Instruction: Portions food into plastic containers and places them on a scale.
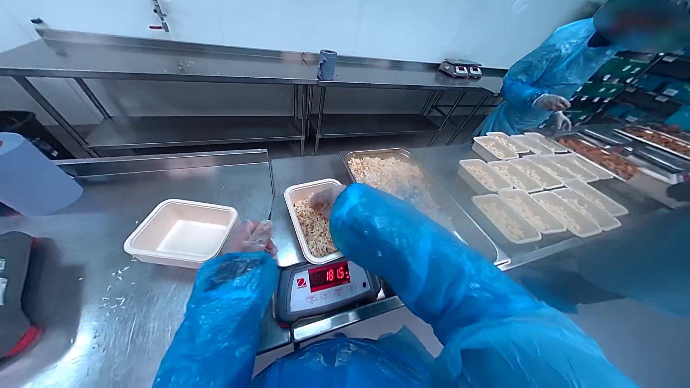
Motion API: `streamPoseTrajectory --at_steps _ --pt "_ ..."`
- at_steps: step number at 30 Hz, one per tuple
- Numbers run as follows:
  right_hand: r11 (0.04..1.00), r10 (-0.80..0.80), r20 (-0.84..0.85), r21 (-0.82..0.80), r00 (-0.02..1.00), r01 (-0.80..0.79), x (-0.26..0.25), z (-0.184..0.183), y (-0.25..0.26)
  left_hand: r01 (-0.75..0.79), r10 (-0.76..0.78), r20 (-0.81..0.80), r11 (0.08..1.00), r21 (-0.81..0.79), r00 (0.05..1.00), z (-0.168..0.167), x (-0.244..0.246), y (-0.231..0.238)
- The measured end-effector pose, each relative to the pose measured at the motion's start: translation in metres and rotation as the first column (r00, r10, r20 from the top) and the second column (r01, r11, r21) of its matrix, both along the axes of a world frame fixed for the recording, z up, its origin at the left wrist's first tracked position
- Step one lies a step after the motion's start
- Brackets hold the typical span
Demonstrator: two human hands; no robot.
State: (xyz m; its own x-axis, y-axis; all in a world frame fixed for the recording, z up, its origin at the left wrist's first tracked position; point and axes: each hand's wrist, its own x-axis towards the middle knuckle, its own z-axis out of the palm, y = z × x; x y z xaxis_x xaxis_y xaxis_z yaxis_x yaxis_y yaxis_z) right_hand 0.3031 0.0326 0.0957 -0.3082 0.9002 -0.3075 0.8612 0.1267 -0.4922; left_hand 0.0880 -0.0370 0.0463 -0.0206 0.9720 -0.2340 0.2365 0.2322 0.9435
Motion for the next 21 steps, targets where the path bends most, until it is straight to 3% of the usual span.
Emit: streamPoseTrajectory --at_steps 3,7,13,18,21 --pt "0.969 -0.202 -0.15 -0.176 0.968 0.175 -0.01 0.006 0.004 -0.128 0.123 0.1 0.991 0.043 0.987 0.009 -0.016 -0.007" --pt "0.919 -0.395 -0.388 -0.159 0.833 0.361 0.014 0.058 -0.014 -0.222 0.22 0.13 0.975 0.002 0.967 0.016 -0.033 -0.014" --pt "0.986 -0.133 -0.449 0.029 0.884 0.163 0.045 0.04 -0.036 -0.246 0.234 0.182 0.968 0.046 0.955 0.014 -0.042 -0.016" --pt "0.973 -0.102 -0.393 0.151 0.914 0.174 0.048 0.045 -0.046 -0.178 0.17 0.175 0.983 0.032 0.97 0.015 -0.032 -0.009" --pt "0.974 -0.089 -0.278 0.175 0.956 0.141 0.045 0.048 -0.049 -0.148 0.144 0.209 0.989 0.005 0.967 0.015 -0.019 -0.007"
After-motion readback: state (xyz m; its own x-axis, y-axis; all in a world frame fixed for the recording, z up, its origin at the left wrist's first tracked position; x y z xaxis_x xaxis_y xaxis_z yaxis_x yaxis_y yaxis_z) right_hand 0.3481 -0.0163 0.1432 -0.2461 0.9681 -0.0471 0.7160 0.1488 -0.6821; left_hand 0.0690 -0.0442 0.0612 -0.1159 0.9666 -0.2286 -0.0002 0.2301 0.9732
